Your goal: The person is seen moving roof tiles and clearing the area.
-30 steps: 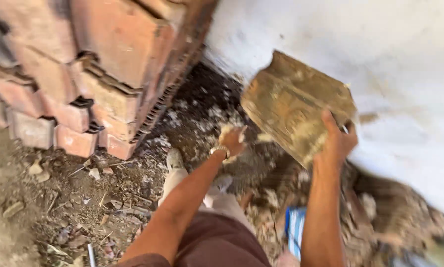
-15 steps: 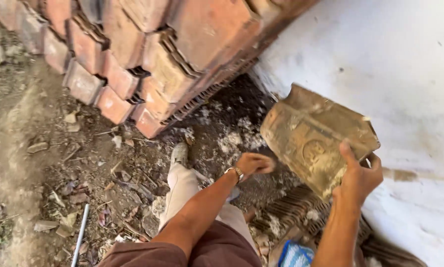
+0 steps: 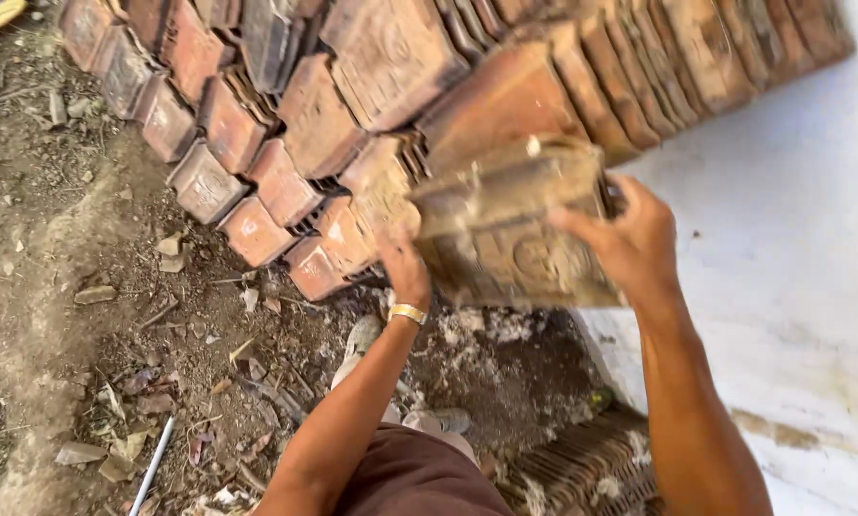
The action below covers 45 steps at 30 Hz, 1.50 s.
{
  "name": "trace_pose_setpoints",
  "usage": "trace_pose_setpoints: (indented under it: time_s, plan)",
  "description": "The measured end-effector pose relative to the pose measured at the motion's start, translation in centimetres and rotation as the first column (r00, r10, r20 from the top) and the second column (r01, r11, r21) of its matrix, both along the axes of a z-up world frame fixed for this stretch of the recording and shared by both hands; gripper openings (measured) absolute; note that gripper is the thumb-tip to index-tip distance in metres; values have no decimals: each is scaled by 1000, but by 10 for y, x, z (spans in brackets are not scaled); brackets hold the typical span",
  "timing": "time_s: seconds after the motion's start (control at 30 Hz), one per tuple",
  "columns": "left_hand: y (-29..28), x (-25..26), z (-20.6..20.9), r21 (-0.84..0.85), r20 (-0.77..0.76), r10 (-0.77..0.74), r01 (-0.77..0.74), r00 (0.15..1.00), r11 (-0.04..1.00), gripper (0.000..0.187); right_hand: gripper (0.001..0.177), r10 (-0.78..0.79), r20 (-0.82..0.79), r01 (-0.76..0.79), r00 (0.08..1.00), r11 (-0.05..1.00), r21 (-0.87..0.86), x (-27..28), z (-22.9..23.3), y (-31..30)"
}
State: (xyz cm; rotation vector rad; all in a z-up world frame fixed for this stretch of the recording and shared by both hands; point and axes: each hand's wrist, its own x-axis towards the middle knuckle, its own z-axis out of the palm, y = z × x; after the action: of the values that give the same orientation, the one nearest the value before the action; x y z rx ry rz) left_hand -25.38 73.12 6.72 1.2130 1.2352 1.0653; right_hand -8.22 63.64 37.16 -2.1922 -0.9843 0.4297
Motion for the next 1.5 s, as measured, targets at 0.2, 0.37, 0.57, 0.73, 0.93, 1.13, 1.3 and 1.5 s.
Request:
trace_pose_setpoints:
  time_s: [0.2,0.37,0.57,0.73,0.93,1.13,1.3,1.5]
  plan:
    - [67,54,85,-58,-183,-393,389,901,919,90,47,81,75,-73,994,993,-97,-3,22,116]
    - [65,102,1,25,-315,-364,391,877,920,105,49,5,589,61,808,994,-91,13,-12,142]
    - [69,85,4,-39,-279,-403,409,872,912,109,66,-394,351,170,849,834,525,-11,-99,74]
    - [87,79,55,116,-223,-347,378,911,918,109,95,-339,-755,828,561,227,513,20,-167,80]
    - [74,108,55,160,-343,-315,386,885,908,98,109,-44,-838,800,544,328,502,21,-170,57]
    - [83,115,48,268,-359,-154,260,920,928,97,112,-178,-899,916,401,89,391,41,-188,77]
    - [94,108,78,507,-296,-117,259,948,822,93,107,-19,-730,674,683,400,621,52,-164,50]
    - [82,148,191,642,-446,-169,446,879,623,81,92,-319,-393,503,862,457,733,81,-141,78]
